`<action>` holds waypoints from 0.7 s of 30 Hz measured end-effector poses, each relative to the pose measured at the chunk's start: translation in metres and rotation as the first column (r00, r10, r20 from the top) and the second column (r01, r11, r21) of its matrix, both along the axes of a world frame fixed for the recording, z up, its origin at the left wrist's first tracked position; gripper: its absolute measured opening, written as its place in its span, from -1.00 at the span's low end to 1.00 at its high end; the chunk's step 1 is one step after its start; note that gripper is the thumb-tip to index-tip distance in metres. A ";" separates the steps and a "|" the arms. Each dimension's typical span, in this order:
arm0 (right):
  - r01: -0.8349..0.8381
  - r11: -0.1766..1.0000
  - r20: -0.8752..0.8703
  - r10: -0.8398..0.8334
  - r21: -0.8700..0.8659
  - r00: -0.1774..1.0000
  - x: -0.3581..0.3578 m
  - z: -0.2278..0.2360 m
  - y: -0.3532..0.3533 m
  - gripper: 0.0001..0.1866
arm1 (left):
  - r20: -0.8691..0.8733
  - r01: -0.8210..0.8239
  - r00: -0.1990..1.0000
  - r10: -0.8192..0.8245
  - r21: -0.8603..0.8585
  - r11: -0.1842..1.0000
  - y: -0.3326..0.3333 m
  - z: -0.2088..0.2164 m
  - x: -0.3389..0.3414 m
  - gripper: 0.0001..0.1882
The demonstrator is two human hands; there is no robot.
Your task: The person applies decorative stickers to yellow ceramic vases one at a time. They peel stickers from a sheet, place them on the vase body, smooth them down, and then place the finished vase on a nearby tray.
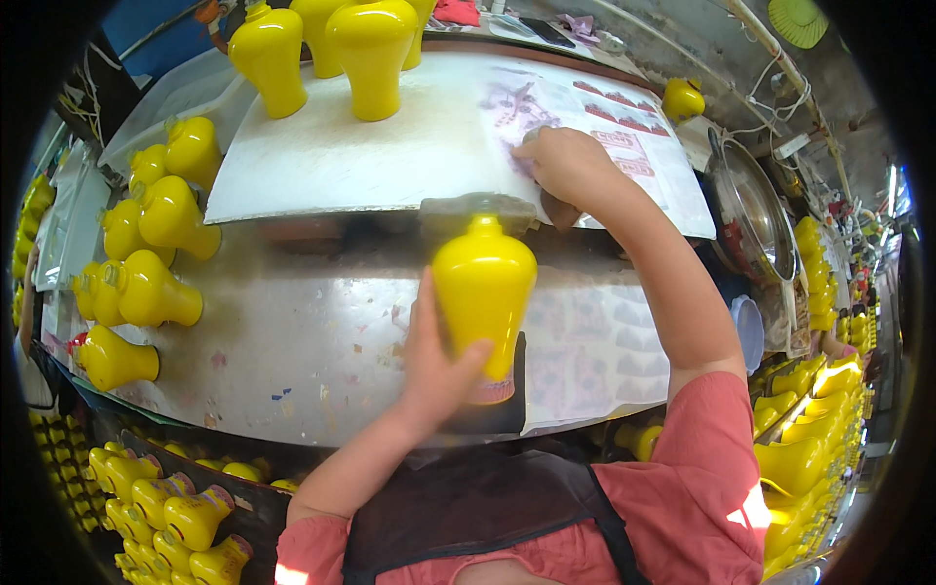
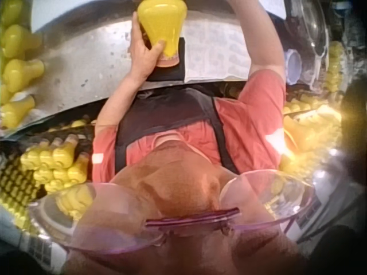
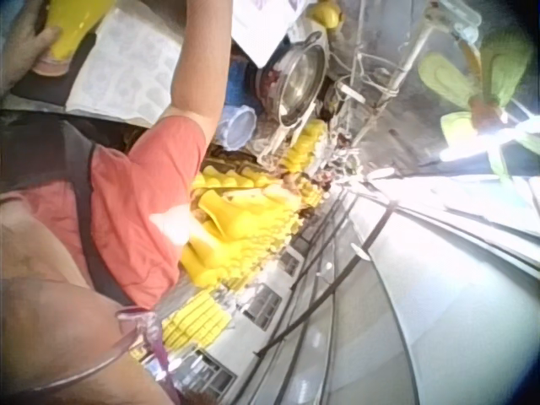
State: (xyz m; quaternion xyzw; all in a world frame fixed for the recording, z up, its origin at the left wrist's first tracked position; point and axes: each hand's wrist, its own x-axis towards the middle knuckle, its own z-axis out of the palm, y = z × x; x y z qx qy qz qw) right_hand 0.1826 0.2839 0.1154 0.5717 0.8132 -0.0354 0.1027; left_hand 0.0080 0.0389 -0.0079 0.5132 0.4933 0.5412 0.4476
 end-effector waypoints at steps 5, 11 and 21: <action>-0.015 0.999 -0.034 0.016 0.032 0.999 0.008 0.007 -0.019 -0.65 | 0.034 -0.004 0.999 0.004 -0.019 1.000 -0.001 0.001 0.000 0.04; 0.081 0.993 0.005 -0.081 -0.085 0.997 0.002 0.011 -0.023 -0.64 | 0.031 -0.016 0.999 0.017 -0.032 0.999 -0.002 0.002 0.001 0.02; 0.143 0.982 -0.177 -0.120 0.122 0.977 0.015 0.005 0.058 -0.45 | 0.011 -0.028 1.000 0.029 -0.037 0.999 -0.001 0.000 0.002 0.00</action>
